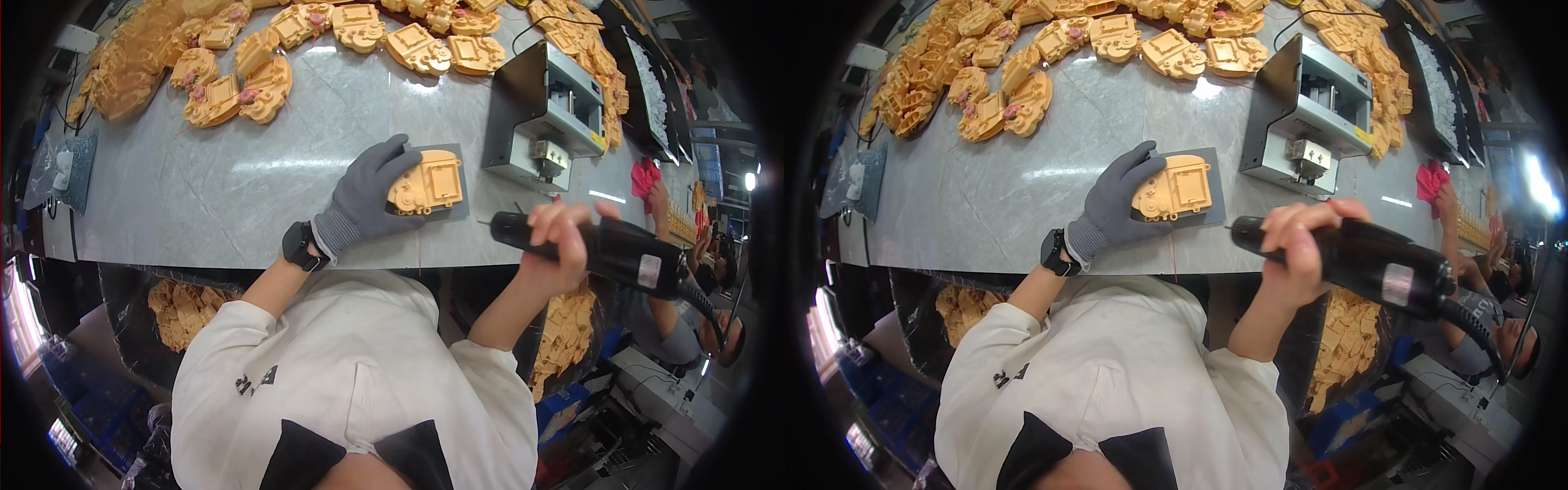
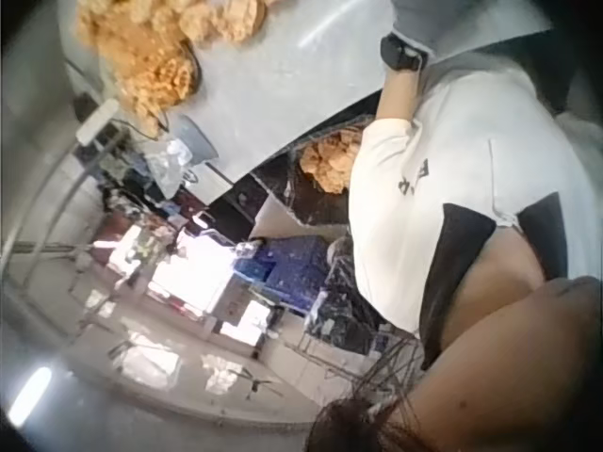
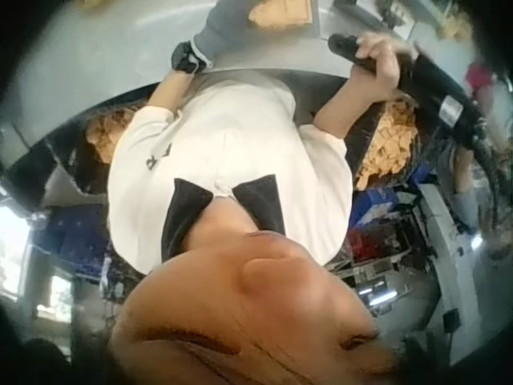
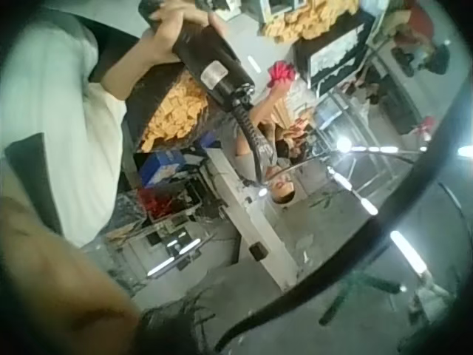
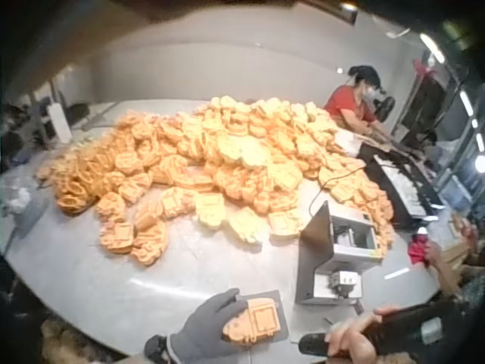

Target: The person assembles plastic toy tank components on a workbench using an electric screwdriver.

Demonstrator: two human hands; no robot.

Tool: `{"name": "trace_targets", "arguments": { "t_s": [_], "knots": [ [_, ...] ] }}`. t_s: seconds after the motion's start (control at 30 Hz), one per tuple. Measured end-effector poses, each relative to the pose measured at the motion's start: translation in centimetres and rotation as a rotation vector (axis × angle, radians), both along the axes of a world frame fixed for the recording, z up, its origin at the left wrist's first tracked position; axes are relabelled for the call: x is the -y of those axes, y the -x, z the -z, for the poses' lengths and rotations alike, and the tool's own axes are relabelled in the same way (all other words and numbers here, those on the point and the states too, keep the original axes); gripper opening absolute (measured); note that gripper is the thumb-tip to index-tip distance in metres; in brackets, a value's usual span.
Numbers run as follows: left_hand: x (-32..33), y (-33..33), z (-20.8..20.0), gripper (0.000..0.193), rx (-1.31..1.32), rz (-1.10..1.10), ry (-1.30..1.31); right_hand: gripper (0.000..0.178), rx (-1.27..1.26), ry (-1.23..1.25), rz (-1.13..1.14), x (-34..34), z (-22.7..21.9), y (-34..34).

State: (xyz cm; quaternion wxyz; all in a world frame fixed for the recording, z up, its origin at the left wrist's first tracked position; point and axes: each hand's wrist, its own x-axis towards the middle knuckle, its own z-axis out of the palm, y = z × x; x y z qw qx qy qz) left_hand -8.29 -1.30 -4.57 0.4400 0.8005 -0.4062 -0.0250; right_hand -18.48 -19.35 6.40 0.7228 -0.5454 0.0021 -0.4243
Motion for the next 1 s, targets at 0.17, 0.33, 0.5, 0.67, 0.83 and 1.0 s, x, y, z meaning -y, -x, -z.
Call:
{"name": "trace_targets", "arguments": {
  "t_s": [0.17, 0.33, 0.5, 0.67, 0.83, 1.0],
  "knots": [
    [-0.1, -0.1, 0.1, 0.086, -0.016, 0.003, 0.033, 0.045, -0.088, -0.048, -0.080, -2.4, 0.9, -1.9],
    [-0.3, 0.0, 0.2, 0.084, 0.026, 0.014, 0.074, 0.044, -0.125, -0.100, -0.106, -1.8, 0.8, -2.4],
    [-0.4, 0.0, 0.3, 0.084, 0.014, 0.031, 0.077, 0.043, -0.163, -0.071, -0.106, -1.0, 1.0, -2.6],
    [-0.4, 0.1, 0.2, 0.083, 0.023, 0.023, 0.071, 0.043, -0.206, -0.046, -0.119, -1.0, 1.1, -3.1],
    [-0.4, 0.0, 0.1, 0.083, 0.020, 0.029, 0.069, 0.042, -0.225, -0.055, -0.137, -1.1, 0.9, -3.2],
    [-0.3, -0.1, 0.2, 0.082, 0.049, 0.025, 0.108, 0.042, -0.229, -0.049, -0.121, -1.0, 1.1, -3.3]
  ]
}}
